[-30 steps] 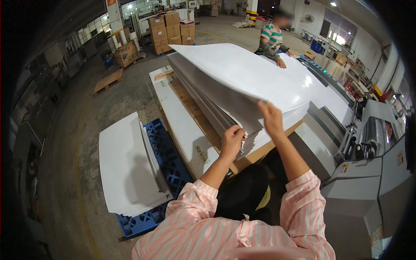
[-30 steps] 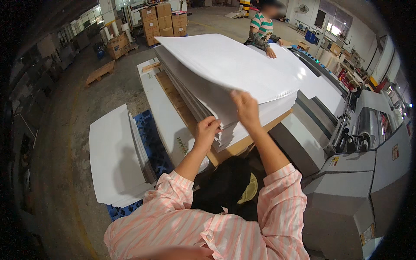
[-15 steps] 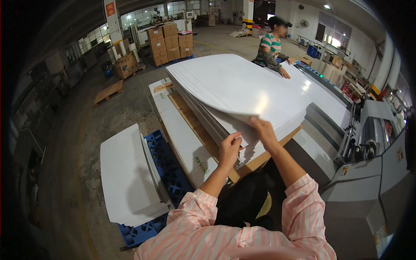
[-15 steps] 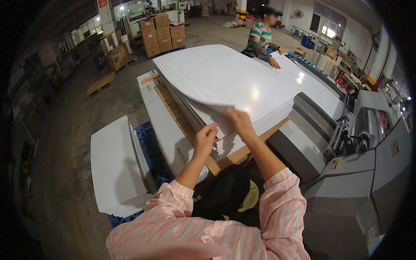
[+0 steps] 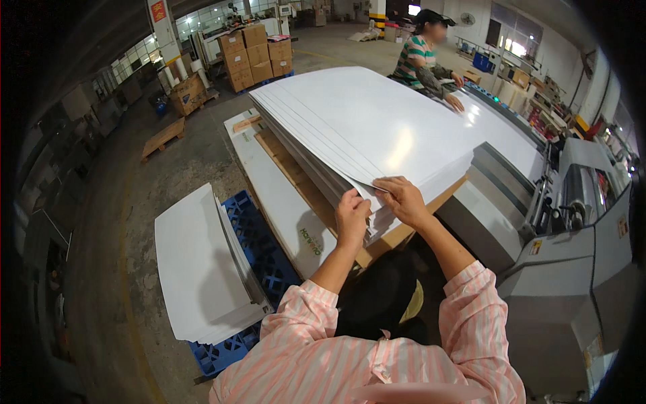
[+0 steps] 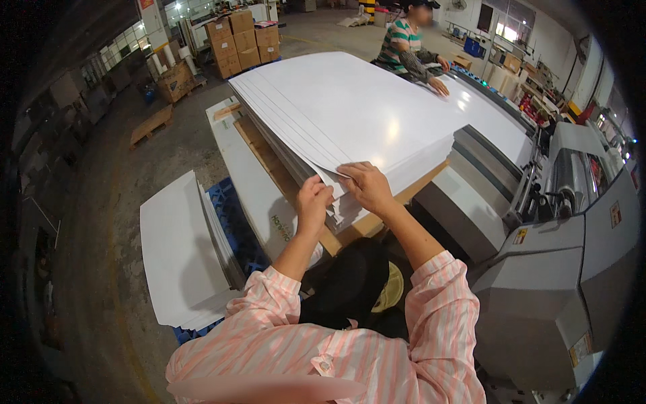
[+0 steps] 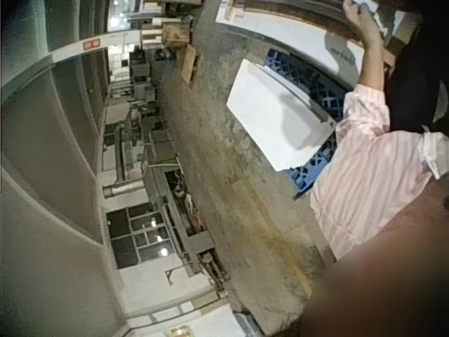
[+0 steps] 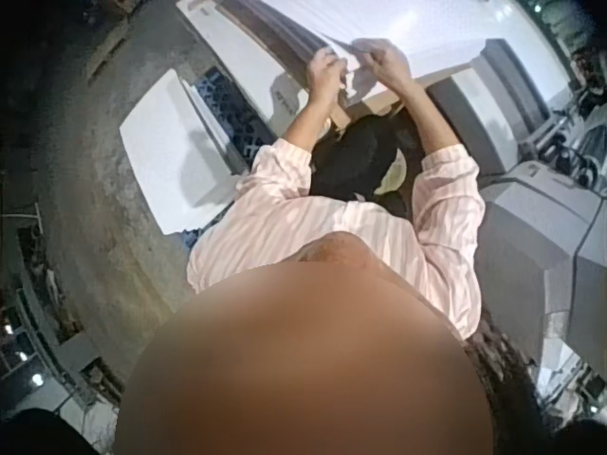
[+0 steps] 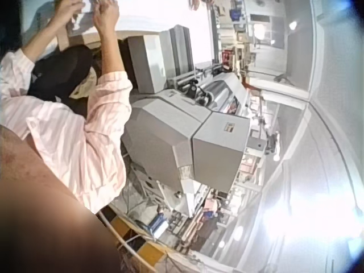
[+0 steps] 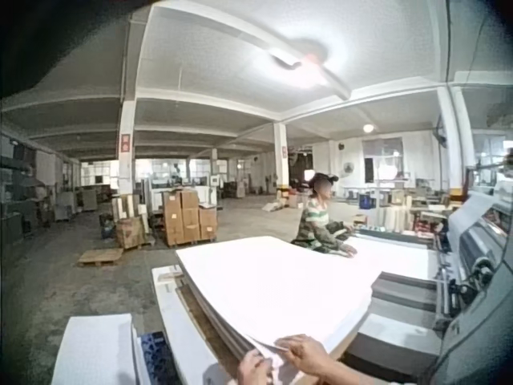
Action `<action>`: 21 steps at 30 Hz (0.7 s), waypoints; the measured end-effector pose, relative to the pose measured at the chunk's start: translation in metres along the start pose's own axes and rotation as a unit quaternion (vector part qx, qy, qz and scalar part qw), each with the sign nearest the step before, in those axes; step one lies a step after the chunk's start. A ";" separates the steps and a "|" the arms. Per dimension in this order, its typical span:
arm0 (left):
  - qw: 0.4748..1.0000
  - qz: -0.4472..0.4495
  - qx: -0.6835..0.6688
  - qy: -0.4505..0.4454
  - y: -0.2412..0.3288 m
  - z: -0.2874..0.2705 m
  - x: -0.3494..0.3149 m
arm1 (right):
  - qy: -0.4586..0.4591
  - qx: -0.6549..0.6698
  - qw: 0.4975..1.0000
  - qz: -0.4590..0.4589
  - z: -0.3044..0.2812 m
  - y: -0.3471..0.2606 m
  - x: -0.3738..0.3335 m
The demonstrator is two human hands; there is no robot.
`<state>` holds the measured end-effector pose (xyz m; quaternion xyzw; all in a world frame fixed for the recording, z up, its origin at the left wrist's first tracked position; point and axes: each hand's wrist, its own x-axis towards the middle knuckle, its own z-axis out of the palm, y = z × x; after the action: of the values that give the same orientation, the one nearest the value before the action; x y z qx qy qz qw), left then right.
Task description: The recorder prepares and feeds large sheets of paper into an industrial laminating or processing machine.
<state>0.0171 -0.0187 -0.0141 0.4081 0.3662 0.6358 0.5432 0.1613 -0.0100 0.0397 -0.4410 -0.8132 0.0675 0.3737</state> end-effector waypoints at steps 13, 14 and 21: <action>0.799 0.313 0.500 -0.118 0.034 -0.014 -0.011 | 0.131 0.391 0.873 0.261 -0.020 0.014 0.043; 0.757 0.330 0.546 -0.139 0.035 -0.014 -0.014 | 0.157 0.401 0.868 0.248 -0.023 0.010 0.044; 0.734 0.344 0.556 -0.182 0.037 -0.024 -0.010 | 0.025 0.025 0.999 0.029 -0.002 -0.002 0.000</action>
<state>-0.0189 -0.0347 0.0086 0.8436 0.3829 0.3760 0.0198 0.1610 -0.0116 0.0420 -0.4560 -0.7888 0.0877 0.4027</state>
